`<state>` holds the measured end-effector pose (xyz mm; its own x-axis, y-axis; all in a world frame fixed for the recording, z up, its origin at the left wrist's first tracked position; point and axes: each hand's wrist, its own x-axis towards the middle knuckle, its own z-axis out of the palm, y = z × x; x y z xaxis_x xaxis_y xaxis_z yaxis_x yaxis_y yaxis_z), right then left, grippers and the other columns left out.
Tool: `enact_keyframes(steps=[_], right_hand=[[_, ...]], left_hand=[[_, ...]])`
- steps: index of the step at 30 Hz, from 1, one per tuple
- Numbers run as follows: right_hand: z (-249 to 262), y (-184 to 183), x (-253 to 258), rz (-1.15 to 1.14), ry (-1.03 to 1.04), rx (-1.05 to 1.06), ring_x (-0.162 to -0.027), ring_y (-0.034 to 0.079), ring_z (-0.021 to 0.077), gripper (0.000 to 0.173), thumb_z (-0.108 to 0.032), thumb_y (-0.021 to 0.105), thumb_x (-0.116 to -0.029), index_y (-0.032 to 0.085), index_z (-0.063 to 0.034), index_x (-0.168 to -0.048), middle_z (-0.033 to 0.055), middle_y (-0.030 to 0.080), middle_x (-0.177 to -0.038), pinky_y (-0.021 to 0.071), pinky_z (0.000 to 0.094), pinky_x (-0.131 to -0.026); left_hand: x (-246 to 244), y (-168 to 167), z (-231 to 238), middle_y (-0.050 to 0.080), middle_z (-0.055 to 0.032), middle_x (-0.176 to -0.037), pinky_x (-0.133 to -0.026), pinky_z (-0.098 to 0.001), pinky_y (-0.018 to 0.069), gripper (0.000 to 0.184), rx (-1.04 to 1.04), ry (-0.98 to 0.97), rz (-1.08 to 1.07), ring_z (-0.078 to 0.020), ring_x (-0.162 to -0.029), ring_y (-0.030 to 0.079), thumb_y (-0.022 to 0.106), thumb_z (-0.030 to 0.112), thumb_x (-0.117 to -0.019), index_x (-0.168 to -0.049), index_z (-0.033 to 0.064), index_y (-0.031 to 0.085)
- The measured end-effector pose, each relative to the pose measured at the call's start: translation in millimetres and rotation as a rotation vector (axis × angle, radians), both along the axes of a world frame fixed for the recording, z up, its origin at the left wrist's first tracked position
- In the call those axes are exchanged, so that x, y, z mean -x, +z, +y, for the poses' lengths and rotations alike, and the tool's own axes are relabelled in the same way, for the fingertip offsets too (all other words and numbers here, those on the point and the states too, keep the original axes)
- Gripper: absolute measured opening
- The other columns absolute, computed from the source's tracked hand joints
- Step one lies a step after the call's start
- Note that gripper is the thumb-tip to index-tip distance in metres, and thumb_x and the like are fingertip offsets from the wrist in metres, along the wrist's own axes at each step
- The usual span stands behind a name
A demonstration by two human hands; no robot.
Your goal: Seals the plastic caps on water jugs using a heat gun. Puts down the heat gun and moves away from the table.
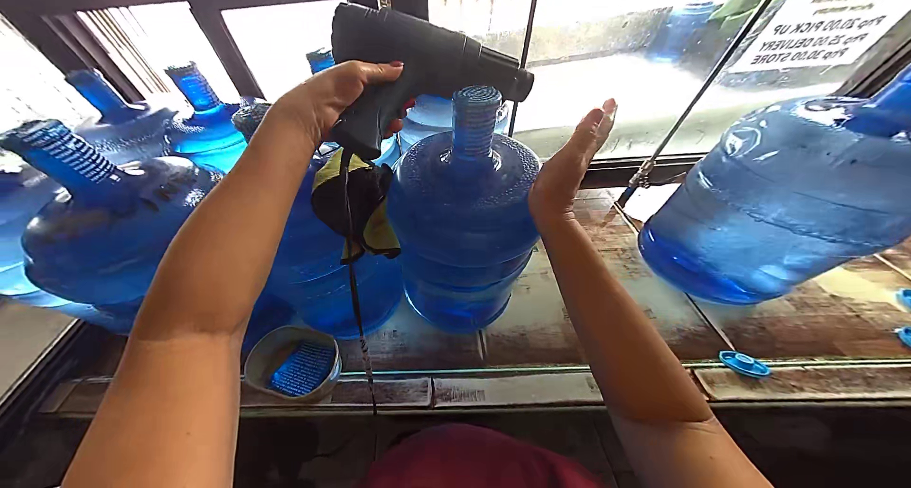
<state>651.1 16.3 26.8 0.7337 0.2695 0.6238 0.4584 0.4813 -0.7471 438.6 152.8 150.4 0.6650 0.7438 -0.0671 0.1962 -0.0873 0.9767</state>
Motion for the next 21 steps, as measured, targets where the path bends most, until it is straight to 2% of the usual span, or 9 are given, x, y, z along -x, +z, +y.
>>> enact_keyframes(steps=[3,8,12,14,18,21], right_hand=[[-1.7,1.2,-0.2,0.015,0.033,0.015,-0.157,0.011,0.0312,0.064,-0.028,0.019,-0.1094,0.009,0.0118,-0.158,0.0314,0.008,-0.166,0.0109,0.0358,-0.127],[-1.3,1.8,-2.3,0.076,0.122,0.026,-0.157,0.011,0.0287,0.064,-0.030,0.019,-0.1101,0.010,0.0098,-0.159,0.0288,0.008,-0.167,0.0108,0.0352,-0.127],[-0.6,0.4,-2.3,0.084,0.162,-0.033,-0.157,0.012,0.0287,0.063,-0.030,0.019,-0.1106,0.010,0.0106,-0.159,0.0292,0.009,-0.167,0.0103,0.0351,-0.127],[-0.3,-0.9,-3.5,0.085,0.184,-0.055,-0.157,0.013,0.0273,0.063,-0.030,0.018,-0.1108,0.012,0.0108,-0.158,0.0285,0.010,-0.167,0.0114,0.0344,-0.127],[-0.3,-2.2,-4.3,0.090,0.230,-0.093,-0.156,0.016,0.0256,0.065,-0.033,0.021,-0.1102,0.013,0.0104,-0.158,0.0274,0.013,-0.166,0.0147,0.0334,-0.126],[-0.9,-4.6,-6.4,0.057,0.244,-0.100,-0.156,0.015,0.0277,0.066,-0.033,0.021,-0.1102,0.013,0.0120,-0.157,0.0289,0.013,-0.166,0.0147,0.0346,-0.126]], left_hand=[[9.4,-0.7,-13.4,0.068,0.0022,-0.087,-0.057,-0.0248,0.0577,0.028,-0.043,0.107,0.059,-0.0096,-0.068,0.067,0.041,0.038,-0.1095,-0.117,0.0191,0.060],[56.6,-8.9,-51.7,0.071,0.0024,-0.094,-0.065,-0.0287,0.0615,0.030,-0.287,0.352,0.119,-0.0088,-0.074,0.070,0.053,0.037,-0.1060,-0.121,0.0135,0.062],[100.6,-40.4,-101.8,0.071,0.0088,-0.094,-0.065,-0.0255,0.0627,0.029,-0.579,0.442,0.034,-0.0034,-0.075,0.071,0.060,0.036,-0.1021,-0.122,0.0152,0.061],[121.5,-62.5,-122.4,0.071,0.0078,-0.103,-0.072,-0.0271,0.0636,0.035,-0.701,0.434,-0.015,-0.0052,-0.083,0.073,0.064,0.042,-0.1004,-0.127,0.0184,0.060],[110.4,-79.7,-160.6,0.070,0.0033,-0.111,-0.088,-0.0307,0.0612,0.043,-0.969,0.434,-0.034,-0.0063,-0.098,0.071,0.064,0.042,-0.1003,-0.128,0.0100,0.058],[83.9,-82.3,-183.7,0.069,0.0019,-0.105,-0.088,-0.0254,0.0581,0.039,-1.158,0.452,0.028,0.0001,-0.097,0.067,0.065,0.038,-0.1001,-0.120,0.0050,0.062]])
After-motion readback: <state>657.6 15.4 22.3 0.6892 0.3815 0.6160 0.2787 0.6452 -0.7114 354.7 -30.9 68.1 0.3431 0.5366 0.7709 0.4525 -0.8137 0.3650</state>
